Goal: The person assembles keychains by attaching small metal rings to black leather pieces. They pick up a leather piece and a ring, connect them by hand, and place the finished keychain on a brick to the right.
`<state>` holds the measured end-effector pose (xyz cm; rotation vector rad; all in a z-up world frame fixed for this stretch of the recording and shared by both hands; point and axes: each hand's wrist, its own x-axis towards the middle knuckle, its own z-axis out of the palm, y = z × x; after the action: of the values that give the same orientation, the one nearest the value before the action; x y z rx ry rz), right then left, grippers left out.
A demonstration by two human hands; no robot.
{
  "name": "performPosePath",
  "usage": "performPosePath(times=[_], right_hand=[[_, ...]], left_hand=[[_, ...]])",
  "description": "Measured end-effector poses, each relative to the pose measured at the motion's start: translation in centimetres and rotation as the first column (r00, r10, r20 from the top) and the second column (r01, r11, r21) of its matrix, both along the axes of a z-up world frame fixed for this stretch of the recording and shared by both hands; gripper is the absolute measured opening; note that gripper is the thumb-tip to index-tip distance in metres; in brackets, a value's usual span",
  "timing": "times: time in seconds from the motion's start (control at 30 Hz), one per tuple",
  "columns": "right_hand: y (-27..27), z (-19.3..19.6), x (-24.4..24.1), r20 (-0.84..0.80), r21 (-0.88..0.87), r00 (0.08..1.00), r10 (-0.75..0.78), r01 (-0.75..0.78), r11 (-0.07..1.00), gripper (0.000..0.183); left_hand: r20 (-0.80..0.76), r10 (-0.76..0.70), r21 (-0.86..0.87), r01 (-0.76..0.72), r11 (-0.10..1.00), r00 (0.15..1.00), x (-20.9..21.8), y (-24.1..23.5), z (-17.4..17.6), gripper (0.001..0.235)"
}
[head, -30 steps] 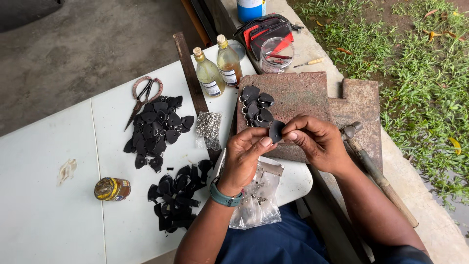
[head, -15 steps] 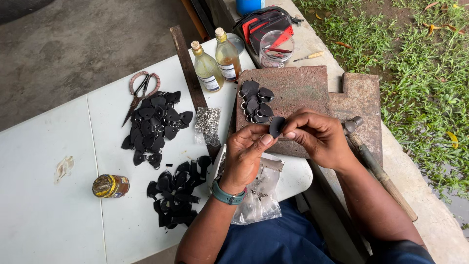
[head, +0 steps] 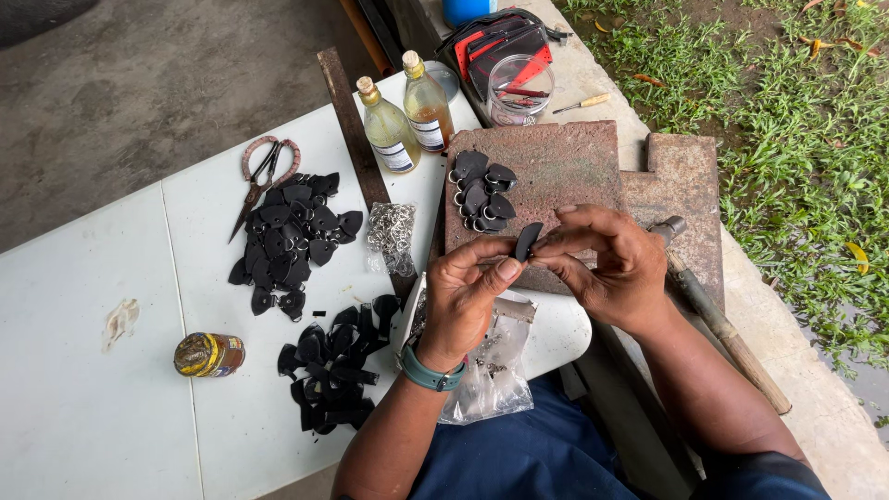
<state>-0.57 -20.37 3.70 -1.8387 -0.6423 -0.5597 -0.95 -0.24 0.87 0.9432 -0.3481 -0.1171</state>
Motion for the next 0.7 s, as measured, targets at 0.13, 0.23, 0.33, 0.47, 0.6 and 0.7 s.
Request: performPosePath(times=[0.13,0.23,0.33,0.47,0.6,0.7], right_hand=[[-0.1,-0.8,0.1,-0.010,0.116,0.997,0.072,-0.070,0.991,0.054],[0.0,-1.0,0.0,-0.003,0.148,0.996,0.084,-0.083,0.986,0.052],[0.1,-0.9,0.1,0.033,0.147,0.996,0.081,-0.085,0.985,0.049],[0.1,-0.6,0.4,0.142,0.090,0.988,0.067,-0.080,0.993,0.048],[0.3,0.0,0.5,0.177,0.084,0.982,0.065,-0.081,0.993,0.046],[0.6,0.7,0.5,0.186,0.080,0.981,0.062,-0.078,0.994,0.046]], left_hand=[[0.053,0.026,0.104,-0.032,0.994,0.998,-0.3,0.2,0.6,0.021],[0.100,0.037,0.144,-0.051,0.988,0.994,-0.5,0.3,1.0,0.020],[0.107,0.032,0.152,-0.048,0.987,0.994,-0.5,0.2,1.2,0.020],[0.146,0.030,0.140,-0.050,0.989,0.989,-0.5,0.2,1.2,0.020],[0.132,0.029,0.152,-0.049,0.987,0.991,-0.7,0.2,1.1,0.020],[0.155,0.033,0.163,-0.058,0.985,0.987,-0.8,0.2,1.3,0.020]])
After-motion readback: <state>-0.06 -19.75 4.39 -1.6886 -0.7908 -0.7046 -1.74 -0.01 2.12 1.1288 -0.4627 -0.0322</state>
